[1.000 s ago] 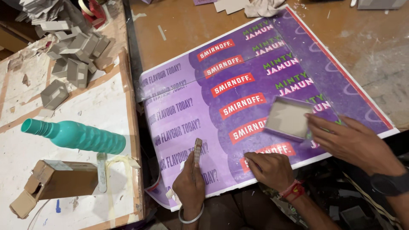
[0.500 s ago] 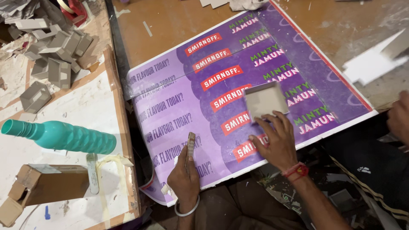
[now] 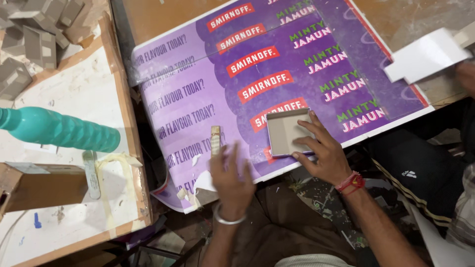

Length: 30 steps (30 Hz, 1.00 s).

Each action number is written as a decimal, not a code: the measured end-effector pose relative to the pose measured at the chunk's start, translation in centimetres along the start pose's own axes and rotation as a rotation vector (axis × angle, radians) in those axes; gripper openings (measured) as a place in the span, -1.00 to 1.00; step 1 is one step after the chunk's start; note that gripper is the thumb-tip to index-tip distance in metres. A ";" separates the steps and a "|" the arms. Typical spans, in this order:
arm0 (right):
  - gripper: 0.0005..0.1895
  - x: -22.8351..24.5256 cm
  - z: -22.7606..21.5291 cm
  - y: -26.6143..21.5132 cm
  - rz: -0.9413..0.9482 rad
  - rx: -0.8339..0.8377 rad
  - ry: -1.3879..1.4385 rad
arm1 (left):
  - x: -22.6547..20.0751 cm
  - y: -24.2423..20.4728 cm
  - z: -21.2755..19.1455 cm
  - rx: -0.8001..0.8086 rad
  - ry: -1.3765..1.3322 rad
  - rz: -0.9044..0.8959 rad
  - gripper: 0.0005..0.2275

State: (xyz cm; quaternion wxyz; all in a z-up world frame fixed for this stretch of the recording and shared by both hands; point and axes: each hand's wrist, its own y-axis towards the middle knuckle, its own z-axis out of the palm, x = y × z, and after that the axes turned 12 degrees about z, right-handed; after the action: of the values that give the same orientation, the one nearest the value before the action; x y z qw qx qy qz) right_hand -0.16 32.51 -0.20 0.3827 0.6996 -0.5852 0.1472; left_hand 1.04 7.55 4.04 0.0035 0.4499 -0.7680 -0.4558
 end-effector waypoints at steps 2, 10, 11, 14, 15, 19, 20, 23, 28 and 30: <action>-0.63 0.6 0.2 0.1 -0.006 -0.024 -0.081 | -1.5 -0.6 1.2 0.089 -0.045 0.059 -0.60; -0.49 2.6 1.1 0.3 0.125 -0.141 -0.060 | -4.3 -0.4 3.3 0.138 -0.079 0.094 -0.59; -0.49 2.6 1.2 0.3 0.145 -0.151 -0.062 | -4.5 -0.4 3.4 0.117 -0.039 0.127 -0.61; -0.44 2.7 1.8 0.3 0.141 -0.160 -0.071 | -4.2 0.0 3.4 0.076 0.001 0.215 -0.66; -0.41 2.6 1.8 0.2 0.143 -0.159 -0.089 | -4.2 0.1 3.7 0.057 -0.003 0.232 -0.67; -0.29 2.6 2.1 0.4 0.129 -0.134 -0.160 | -3.7 0.9 4.3 0.125 -0.049 0.302 -0.59; -0.26 2.7 2.1 0.5 0.126 -0.123 -0.170 | -3.6 1.2 4.3 0.137 -0.055 0.330 -0.54; -0.27 2.7 2.1 0.3 0.168 -0.097 -0.160 | -3.4 1.6 4.2 0.161 -0.038 0.361 -0.46; -0.28 2.9 2.1 0.2 0.160 -0.102 -0.146 | -3.1 2.1 4.4 0.173 -0.022 0.343 -0.45; -0.25 3.0 1.6 0.5 0.163 -0.083 -0.144 | -3.1 2.4 4.5 0.140 -0.028 0.341 -0.44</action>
State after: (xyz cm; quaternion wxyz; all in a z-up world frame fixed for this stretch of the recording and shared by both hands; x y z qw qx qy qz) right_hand -0.22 29.24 0.88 0.3550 0.6421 -0.6717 0.1028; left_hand -0.62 13.29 4.31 0.0386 0.3059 -0.8630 -0.4001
